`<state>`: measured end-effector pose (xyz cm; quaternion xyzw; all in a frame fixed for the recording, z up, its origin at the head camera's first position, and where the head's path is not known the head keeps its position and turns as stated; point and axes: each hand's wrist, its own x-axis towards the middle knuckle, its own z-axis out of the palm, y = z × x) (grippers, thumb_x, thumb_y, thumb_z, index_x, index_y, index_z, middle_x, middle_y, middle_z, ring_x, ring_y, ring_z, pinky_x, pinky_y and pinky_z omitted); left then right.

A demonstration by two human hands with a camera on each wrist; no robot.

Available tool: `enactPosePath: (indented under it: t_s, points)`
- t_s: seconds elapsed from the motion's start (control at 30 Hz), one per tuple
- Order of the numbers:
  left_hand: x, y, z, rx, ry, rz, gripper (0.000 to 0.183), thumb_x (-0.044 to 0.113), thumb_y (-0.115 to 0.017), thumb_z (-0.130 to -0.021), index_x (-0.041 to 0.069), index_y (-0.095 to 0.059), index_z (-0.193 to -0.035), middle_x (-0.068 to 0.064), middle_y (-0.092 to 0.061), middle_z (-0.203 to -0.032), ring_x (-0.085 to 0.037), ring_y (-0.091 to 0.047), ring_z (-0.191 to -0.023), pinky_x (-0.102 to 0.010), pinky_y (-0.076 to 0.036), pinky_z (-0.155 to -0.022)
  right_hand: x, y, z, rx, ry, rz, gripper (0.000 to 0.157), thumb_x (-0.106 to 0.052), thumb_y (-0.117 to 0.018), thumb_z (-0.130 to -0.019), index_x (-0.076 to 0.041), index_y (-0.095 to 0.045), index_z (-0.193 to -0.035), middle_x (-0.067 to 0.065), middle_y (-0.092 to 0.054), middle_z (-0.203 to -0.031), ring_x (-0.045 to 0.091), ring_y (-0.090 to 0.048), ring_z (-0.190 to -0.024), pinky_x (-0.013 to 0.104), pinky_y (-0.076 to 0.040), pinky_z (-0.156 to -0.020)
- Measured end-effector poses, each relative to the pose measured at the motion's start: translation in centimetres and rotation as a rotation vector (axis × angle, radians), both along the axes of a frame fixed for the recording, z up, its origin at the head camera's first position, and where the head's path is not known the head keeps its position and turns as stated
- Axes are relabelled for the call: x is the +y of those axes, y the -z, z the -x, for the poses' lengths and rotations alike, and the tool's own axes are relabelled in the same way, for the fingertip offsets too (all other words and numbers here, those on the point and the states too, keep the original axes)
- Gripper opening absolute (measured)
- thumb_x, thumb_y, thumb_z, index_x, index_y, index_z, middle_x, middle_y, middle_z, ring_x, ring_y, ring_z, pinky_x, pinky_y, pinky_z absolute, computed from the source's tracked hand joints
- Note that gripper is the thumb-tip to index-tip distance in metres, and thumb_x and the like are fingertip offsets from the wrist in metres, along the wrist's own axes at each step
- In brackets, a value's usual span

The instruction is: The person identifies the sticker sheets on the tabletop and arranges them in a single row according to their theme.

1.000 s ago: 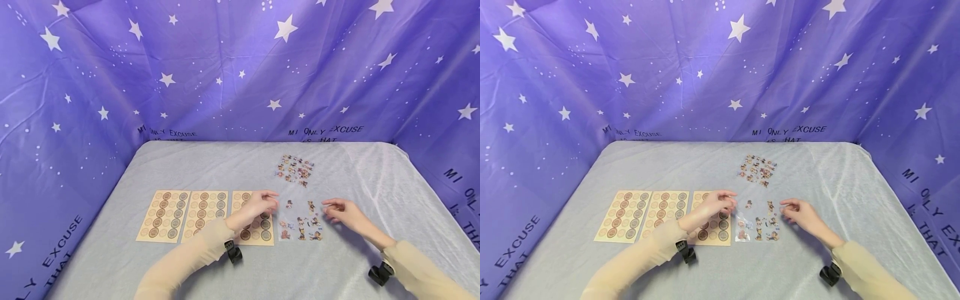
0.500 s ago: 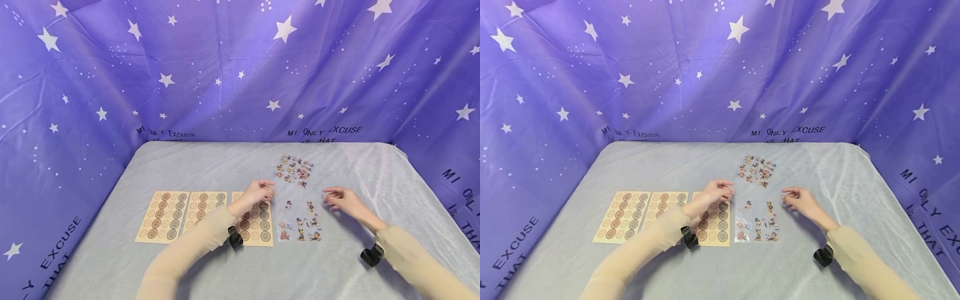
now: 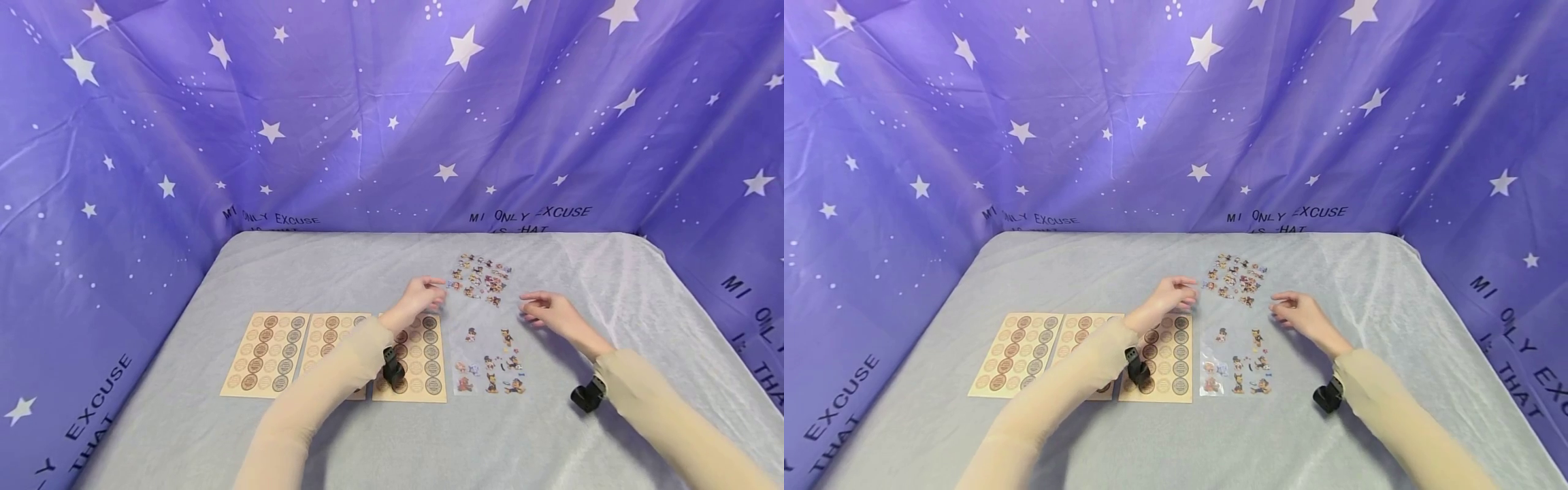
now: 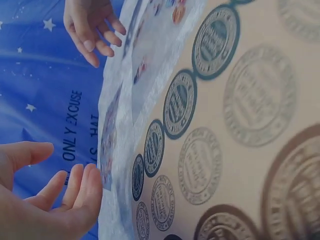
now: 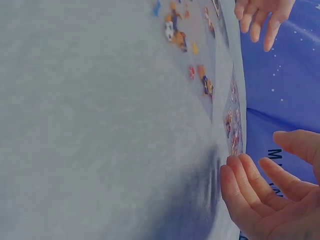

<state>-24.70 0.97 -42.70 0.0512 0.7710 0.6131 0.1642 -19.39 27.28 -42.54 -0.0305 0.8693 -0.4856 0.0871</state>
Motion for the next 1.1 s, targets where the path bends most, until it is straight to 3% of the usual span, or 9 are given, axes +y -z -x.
enactPosePath:
  t_s: [0.1,0.3,0.5,0.6,0.63,0.73,0.87,1.03,1.1]
  points:
    - [0.3,-0.4,0.2,0.061,-0.014,0.024,0.034,0.001,-0.052,-0.083,-0.004,-0.058,-0.116,-0.013,-0.063,-0.087,-0.025,-0.063,-0.077,-0.030,-0.055,-0.069,-0.2,0.0,0.6,-0.019,0.015,0.015,0.046,-0.011,-0.051,-0.091,0.018,-0.040,-0.125,0.035,-0.055,-0.111,0.018,-0.065,-0.080,0.027,-0.055,-0.073]
    - [0.8,-0.4,1.6,-0.032,-0.062,-0.045,0.037,-0.004,-0.054,-0.084,-0.004,-0.055,-0.121,-0.021,-0.063,-0.101,-0.035,-0.061,-0.094,-0.040,-0.053,-0.081,-0.6,-0.1,1.6,-0.076,0.075,0.089,0.049,-0.012,-0.052,-0.091,0.016,-0.036,-0.128,0.034,-0.051,-0.118,0.011,-0.064,-0.081,0.026,-0.054,-0.077]
    - [1.2,5.5,5.9,0.050,-0.070,-0.085,0.030,0.003,-0.062,-0.081,0.009,-0.064,-0.110,-0.007,-0.067,-0.088,-0.017,-0.064,-0.074,-0.029,-0.054,-0.064,-0.8,0.3,2.4,-0.095,0.107,0.208,0.054,-0.012,-0.053,-0.090,0.018,-0.030,-0.130,0.032,-0.052,-0.117,0.004,-0.062,-0.078,0.023,-0.053,-0.077]
    - [1.8,7.2,7.8,0.039,-0.088,-0.074,0.029,0.003,-0.060,-0.082,0.008,-0.064,-0.110,-0.010,-0.067,-0.091,-0.021,-0.064,-0.077,-0.031,-0.054,-0.066,-0.5,1.2,3.0,-0.105,0.154,0.293,0.057,-0.012,-0.055,-0.088,0.016,-0.031,-0.131,0.018,-0.063,-0.101,0.002,-0.062,-0.076,0.019,-0.053,-0.075]
    - [1.9,6.2,7.0,0.027,-0.106,-0.048,0.030,0.003,-0.059,-0.083,0.007,-0.063,-0.113,-0.010,-0.066,-0.095,-0.021,-0.064,-0.081,-0.031,-0.054,-0.070,-0.4,1.6,3.3,-0.104,0.167,0.326,0.058,-0.012,-0.056,-0.088,0.017,-0.030,-0.131,0.011,-0.065,-0.095,0.002,-0.062,-0.075,0.019,-0.053,-0.074]
    - [2.2,6.9,7.6,0.044,-0.116,-0.075,0.028,0.004,-0.060,-0.082,0.007,-0.064,-0.110,-0.008,-0.066,-0.095,-0.018,-0.064,-0.082,-0.028,-0.054,-0.070,0.0,2.7,4.0,-0.104,0.203,0.426,0.060,-0.011,-0.059,-0.086,0.017,-0.031,-0.131,-0.006,-0.062,-0.084,0.003,-0.063,-0.073,0.018,-0.053,-0.071]
    - [1.9,7.4,8.1,0.044,-0.090,-0.167,0.025,0.008,-0.067,-0.080,0.014,-0.067,-0.104,-0.001,-0.067,-0.092,-0.012,-0.063,-0.081,-0.023,-0.053,-0.067,-0.1,3.0,4.5,-0.094,0.213,0.476,0.062,-0.012,-0.060,-0.084,0.018,-0.031,-0.130,-0.006,-0.061,-0.084,0.005,-0.064,-0.072,0.020,-0.054,-0.071]
    - [2.2,2.1,4.8,-0.050,-0.136,-0.097,0.031,0.006,-0.060,-0.086,0.006,-0.060,-0.117,-0.010,-0.063,-0.113,-0.021,-0.060,-0.102,-0.031,-0.050,-0.087,-0.7,2.3,4.3,-0.107,0.218,0.455,0.062,-0.013,-0.057,-0.086,0.017,-0.029,-0.132,-0.006,-0.060,-0.086,0.003,-0.063,-0.074,0.020,-0.054,-0.073]
    - [2.3,3.3,5.7,-0.025,-0.116,-0.120,0.030,0.011,-0.063,-0.085,0.008,-0.062,-0.115,-0.006,-0.063,-0.112,-0.018,-0.059,-0.100,-0.029,-0.050,-0.086,-0.9,2.1,4.3,-0.121,0.235,0.450,0.060,-0.012,-0.055,-0.086,0.016,-0.029,-0.133,-0.008,-0.059,-0.084,0.002,-0.062,-0.073,0.018,-0.053,-0.072]
